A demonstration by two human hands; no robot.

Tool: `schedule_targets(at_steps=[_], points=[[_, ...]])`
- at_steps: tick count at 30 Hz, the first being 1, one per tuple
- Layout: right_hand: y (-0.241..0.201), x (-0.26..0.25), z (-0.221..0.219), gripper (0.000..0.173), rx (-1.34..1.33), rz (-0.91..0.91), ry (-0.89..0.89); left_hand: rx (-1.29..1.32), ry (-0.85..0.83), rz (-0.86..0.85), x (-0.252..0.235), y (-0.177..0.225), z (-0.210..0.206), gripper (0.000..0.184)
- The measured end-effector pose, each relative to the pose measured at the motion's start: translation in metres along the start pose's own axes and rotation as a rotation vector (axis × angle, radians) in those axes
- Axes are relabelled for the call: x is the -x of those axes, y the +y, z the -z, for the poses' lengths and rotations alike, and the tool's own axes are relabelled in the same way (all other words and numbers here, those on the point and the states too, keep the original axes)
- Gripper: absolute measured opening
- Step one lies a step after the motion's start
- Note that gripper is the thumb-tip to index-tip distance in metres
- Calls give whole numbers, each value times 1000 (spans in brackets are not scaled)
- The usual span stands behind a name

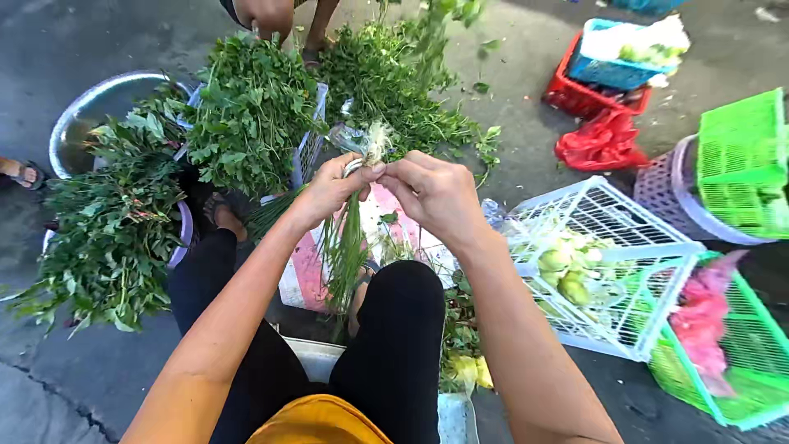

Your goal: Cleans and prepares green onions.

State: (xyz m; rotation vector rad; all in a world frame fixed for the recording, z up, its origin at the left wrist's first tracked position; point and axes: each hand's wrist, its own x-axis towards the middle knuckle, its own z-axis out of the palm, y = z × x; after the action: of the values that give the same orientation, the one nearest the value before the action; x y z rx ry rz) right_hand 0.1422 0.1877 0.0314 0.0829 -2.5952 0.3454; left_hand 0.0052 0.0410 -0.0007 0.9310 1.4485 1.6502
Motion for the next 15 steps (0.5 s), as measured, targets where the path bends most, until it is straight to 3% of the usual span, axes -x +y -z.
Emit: schedule_targets(at_steps=[6,9,13,15], points=[[30,15,53,26,-3,-116,5,-188,-144,27,10,2,17,23],[49,47,73,29,38,-301,53,-291,-142,16,10,12,23,25],[63,73,73,55,81,-487,-35,-258,-153,12,4,32,21,27],[53,75,61,52,-16,-536,-15,-229,-155,24,-1,42,15,30]])
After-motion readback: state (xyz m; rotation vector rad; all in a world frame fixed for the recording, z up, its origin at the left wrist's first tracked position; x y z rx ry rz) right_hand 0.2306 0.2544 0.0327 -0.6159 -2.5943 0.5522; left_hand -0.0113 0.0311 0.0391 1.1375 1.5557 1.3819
